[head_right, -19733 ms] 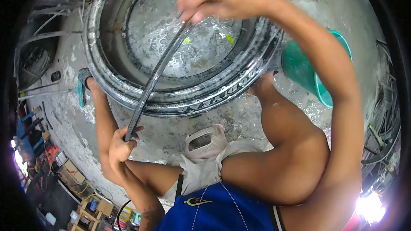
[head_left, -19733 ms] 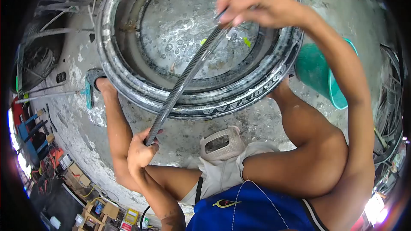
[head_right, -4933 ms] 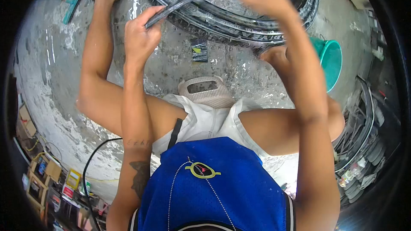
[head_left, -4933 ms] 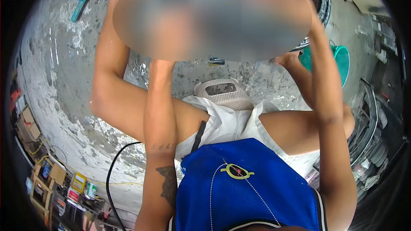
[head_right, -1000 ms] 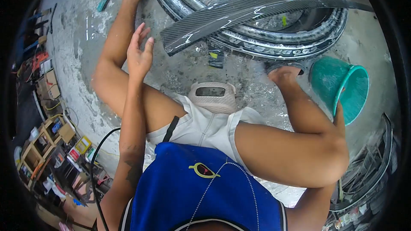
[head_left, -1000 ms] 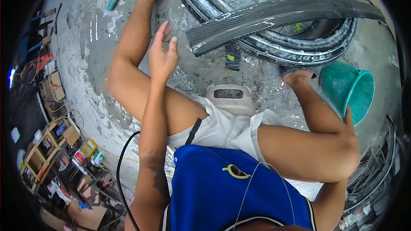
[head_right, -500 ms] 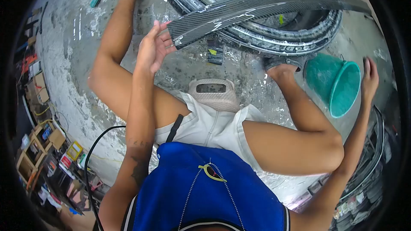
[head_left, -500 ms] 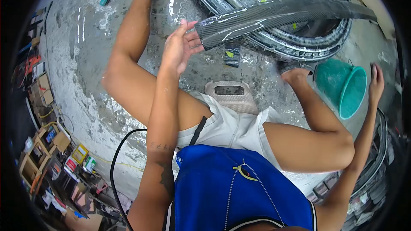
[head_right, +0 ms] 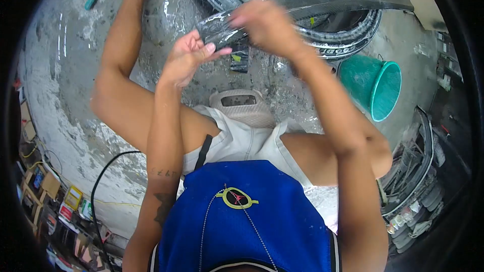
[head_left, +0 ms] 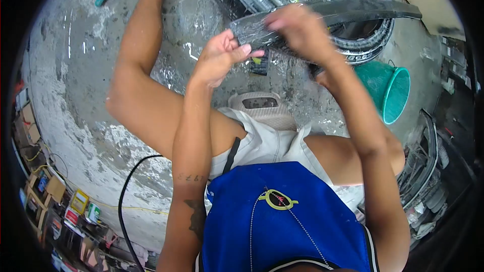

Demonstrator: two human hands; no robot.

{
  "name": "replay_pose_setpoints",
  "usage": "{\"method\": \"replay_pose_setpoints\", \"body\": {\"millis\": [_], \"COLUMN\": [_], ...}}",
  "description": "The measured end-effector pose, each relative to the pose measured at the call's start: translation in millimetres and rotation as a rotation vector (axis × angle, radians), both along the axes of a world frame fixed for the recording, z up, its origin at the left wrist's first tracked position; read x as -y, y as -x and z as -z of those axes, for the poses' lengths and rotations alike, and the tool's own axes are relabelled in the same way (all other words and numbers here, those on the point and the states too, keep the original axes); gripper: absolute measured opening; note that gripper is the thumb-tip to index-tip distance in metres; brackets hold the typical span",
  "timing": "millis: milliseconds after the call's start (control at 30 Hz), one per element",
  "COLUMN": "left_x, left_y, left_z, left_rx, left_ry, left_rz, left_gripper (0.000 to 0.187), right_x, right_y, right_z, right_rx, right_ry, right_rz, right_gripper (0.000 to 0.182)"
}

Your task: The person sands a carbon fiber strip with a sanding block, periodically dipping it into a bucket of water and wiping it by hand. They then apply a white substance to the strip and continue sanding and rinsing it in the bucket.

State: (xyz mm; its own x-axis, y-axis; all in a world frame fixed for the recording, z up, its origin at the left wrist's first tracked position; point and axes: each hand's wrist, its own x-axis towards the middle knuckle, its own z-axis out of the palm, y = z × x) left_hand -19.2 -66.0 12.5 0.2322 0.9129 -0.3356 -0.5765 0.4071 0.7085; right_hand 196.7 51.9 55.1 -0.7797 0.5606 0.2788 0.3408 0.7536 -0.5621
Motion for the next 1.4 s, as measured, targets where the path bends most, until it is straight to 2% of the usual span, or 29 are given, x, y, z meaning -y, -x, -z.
{"method": "replay_pose_setpoints", "body": {"millis": [33,67,100,133,200,267,333,367,433,467,500,533,600,667,733,800,833,900,1000,1067,1133,1200,1267,1300,1333,1400], "left_x": [0.2,2.2,1.0,-0.5,0.8,0.2,-1.6,-0.4,1.1,0.2,0.1,1.4,-0.6,-0.1,0.2,0.1,-0.8,2.3,-0.3,0.8,-0.5,-3.4,-1.4,-1.2,-5.4,-1.2], "left_y": [0.2,-1.2,-1.7,-2.1,-0.3,-4.7,-5.0,-5.1,-6.1,-4.5,-4.1,-5.1,-5.7,-6.0,-7.3,-2.8,-3.1,-3.7,-2.1,-2.8,-3.4,-2.7,-2.4,-1.8,-2.1,-1.0], "left_z": [-7.0,-6.7,-5.6,-4.4,-2.3,-3.0,-0.1,-0.7,-2.8,-4.7,-5.7,-3.4,0.9,3.6,1.3,-5.2,-5.8,-3.9,-11.6,-5.1,0.6,-1.4,-12.1,-6.0,-7.1,-8.2], "left_rx": [-0.034,-0.026,-0.034,-0.045,-0.030,0.012,-0.071,-0.154,-0.082,-0.012,-0.033,-0.022,-0.036,-0.018,-0.009,-0.159,-0.165,-0.044,-0.052,-0.049,-0.063,-0.074,-0.051,-0.007,-0.010,-0.061], "left_ry": [0.040,0.054,0.029,0.001,-0.017,-0.020,-0.007,0.027,0.016,-0.007,-0.006,-0.002,-0.006,-0.016,-0.027,-0.007,-0.008,-0.015,0.019,0.022,-0.006,-0.030,-0.012,-0.032,-0.041,-0.012], "left_rz": [0.007,-0.004,-0.004,-0.002,-0.005,-0.030,-0.023,-0.026,-0.014,-0.019,-0.009,-0.019,-0.014,-0.035,-0.018,0.027,0.042,0.006,0.012,0.000,0.018,0.027,0.009,-0.009,0.000,0.013], "left_gripper": [0.039,0.039,0.037,0.036,0.037,0.039,0.039,0.039,0.039,0.039,0.038,0.038,0.038,0.037,0.037,0.039,0.039,0.040,0.040,0.040,0.041,0.042,0.042,0.041,0.041,0.041], "right_x": [-21.0,-47.6,-61.2,-78.7,-67.5,-20.5,17.5,15.6,13.0,2.0,-14.6,-33.6,-58.8,-46.7,-11.0,24.7,21.7,14.9,-20.4,-50.6,-55.9,-26.2,11.0,22.5,27.2,6.5], "right_y": [-30.5,-69.3,-94.7,-125.2,-111.4,-36.8,31.5,33.2,38.8,16.6,-13.6,-45.4,-92.9,-72.2,-13.5,48.7,44.9,34.2,-36.9,-100.9,-113.0,-60.2,0.9,19.8,29.7,1.4], "right_z": [-7.7,-9.2,-21.8,-13.8,-6.4,-3.5,20.4,15.7,6.0,0.2,-4.7,-12.2,-17.4,-7.6,9.7,5.9,7.6,8.9,-38.5,-37.7,-24.2,-13.5,4.3,-0.7,-6.1,-9.0], "right_rx": [0.088,0.167,0.238,0.190,0.172,0.185,-0.108,-0.105,-0.017,-0.027,0.072,0.180,0.208,0.179,0.063,-0.043,-0.048,-0.012,0.328,0.357,0.320,0.187,-0.015,-0.019,-0.025,0.007], "right_ry": [0.020,-0.085,-0.004,-0.020,0.004,-0.147,-0.071,-0.073,-0.031,-0.024,-0.001,-0.008,0.010,-0.023,-0.138,-0.044,-0.045,-0.001,-0.264,-0.253,-0.219,-0.124,-0.138,-0.066,0.007,-0.008], "right_rz": [0.140,0.197,0.356,0.377,0.476,0.366,0.090,0.096,-0.046,0.017,0.166,0.301,0.399,0.447,0.279,0.024,0.039,-0.094,0.044,0.179,0.325,0.271,0.069,0.046,0.018,-0.027], "right_gripper": [0.013,0.013,0.017,0.018,0.016,0.013,0.018,0.018,0.020,0.014,0.009,0.013,0.016,0.014,0.014,0.017,0.017,0.027,0.028,0.031,0.032,0.033,0.032,0.031,0.030,0.030]}}
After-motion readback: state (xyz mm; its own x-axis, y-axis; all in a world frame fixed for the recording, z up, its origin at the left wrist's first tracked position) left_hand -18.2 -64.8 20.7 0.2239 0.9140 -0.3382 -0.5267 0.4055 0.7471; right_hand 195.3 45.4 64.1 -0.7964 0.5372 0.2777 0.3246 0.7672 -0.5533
